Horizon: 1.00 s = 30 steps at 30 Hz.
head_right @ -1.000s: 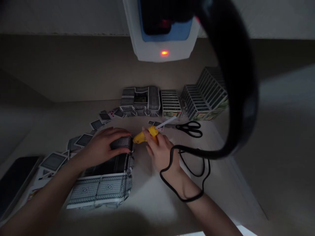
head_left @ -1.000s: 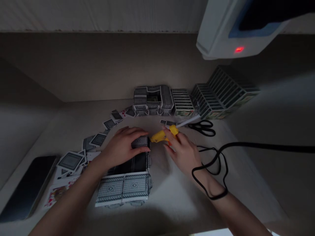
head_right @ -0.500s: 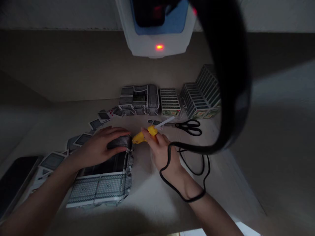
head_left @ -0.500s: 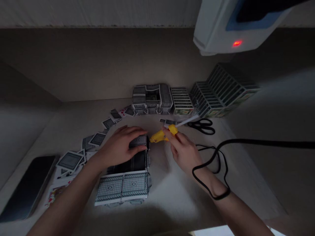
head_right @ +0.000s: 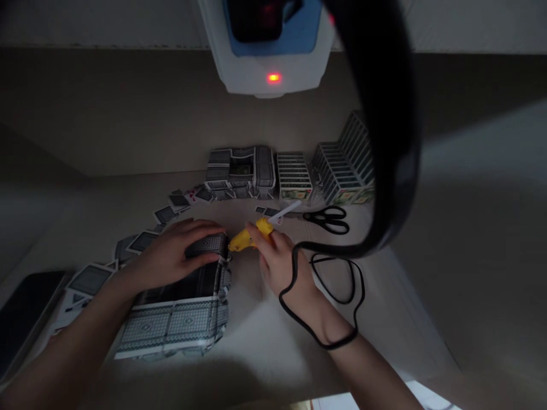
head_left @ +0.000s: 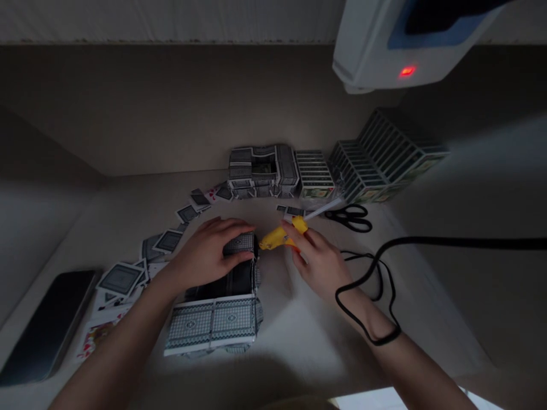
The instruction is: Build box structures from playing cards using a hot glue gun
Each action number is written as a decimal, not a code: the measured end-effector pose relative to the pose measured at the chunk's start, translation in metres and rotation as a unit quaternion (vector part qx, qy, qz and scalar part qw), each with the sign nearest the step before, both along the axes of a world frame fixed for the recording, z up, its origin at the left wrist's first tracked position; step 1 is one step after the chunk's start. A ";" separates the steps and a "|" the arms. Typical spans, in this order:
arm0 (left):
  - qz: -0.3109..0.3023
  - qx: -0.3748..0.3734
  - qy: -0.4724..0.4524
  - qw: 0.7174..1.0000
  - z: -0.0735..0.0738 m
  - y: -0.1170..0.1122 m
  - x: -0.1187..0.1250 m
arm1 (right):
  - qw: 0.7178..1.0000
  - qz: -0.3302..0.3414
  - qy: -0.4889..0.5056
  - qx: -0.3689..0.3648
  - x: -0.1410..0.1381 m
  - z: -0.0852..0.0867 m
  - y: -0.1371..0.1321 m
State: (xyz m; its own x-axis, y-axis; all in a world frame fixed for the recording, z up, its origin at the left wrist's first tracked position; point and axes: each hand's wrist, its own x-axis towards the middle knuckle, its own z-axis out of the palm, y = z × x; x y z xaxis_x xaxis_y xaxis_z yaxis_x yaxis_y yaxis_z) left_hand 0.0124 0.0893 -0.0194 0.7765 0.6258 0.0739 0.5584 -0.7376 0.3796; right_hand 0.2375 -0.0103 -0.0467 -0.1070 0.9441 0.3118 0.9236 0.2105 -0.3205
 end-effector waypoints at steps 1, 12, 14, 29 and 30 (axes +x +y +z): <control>0.000 0.001 0.000 1.000 0.000 0.000 0.000 | 1.000 0.005 0.005 -0.006 0.001 0.000 0.000; 0.001 0.011 -0.001 1.000 -0.003 0.002 -0.001 | 1.000 0.007 0.003 -0.025 0.005 0.003 -0.003; 0.000 0.011 0.001 1.000 -0.003 0.001 -0.002 | 1.000 0.006 -0.001 -0.024 0.004 0.004 -0.003; 0.005 0.025 0.007 1.000 -0.005 0.001 -0.001 | 0.997 0.039 -0.029 -0.052 0.014 0.009 -0.012; 0.005 0.026 0.006 1.000 -0.005 0.001 -0.001 | 0.998 0.032 -0.011 -0.054 0.017 0.009 -0.014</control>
